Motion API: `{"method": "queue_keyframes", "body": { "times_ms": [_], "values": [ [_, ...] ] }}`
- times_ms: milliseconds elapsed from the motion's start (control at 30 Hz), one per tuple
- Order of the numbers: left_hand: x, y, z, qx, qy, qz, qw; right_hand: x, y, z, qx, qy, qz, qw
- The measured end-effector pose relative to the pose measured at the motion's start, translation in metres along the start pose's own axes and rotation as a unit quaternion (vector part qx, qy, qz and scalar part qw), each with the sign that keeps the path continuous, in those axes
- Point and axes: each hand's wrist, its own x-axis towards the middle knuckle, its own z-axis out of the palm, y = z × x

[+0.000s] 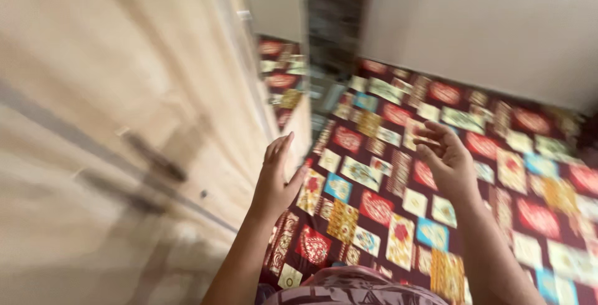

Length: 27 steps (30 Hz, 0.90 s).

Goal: The person cleans a t-shirt using a white cloth, folds it, carries it to a wooden closet, and places it on a shelf inside.

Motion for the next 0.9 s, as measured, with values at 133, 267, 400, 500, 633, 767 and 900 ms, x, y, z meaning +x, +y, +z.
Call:
{"method": "queue_keyframes", "body": {
  "times_ms": [133, 267, 400, 500, 633, 767, 900],
  "values": [
    [0.009, 0.004, 0.049, -0.097, -0.092, 0.032, 0.991, -0.089, 0.026, -0.072, -0.047, 0.127, 0.038, 0.990],
    [0.019, 0.027, 0.104, -0.128, -0.244, -0.058, 0.960, -0.167, 0.022, -0.132, -0.099, 0.242, 0.118, 0.958],
    [0.027, 0.063, 0.156, -0.169, -0.382, -0.038, 0.908, -0.241, 0.009, -0.188, -0.141, 0.380, 0.145, 0.903],
    [0.043, 0.093, 0.205, -0.173, -0.380, 0.118, 0.901, -0.270, 0.016, -0.224, -0.153, 0.462, 0.163, 0.858],
    [0.074, 0.151, 0.280, -0.244, -0.475, -0.006, 0.846, -0.285, 0.019, -0.277, -0.123, 0.513, 0.164, 0.834],
    [0.093, 0.199, 0.353, -0.263, -0.469, 0.056, 0.841, -0.292, 0.002, -0.327, -0.106, 0.538, 0.167, 0.820],
    [0.110, 0.230, 0.422, -0.294, -0.475, 0.089, 0.824, -0.297, -0.019, -0.368, -0.103, 0.562, 0.168, 0.804]
  ]
}}
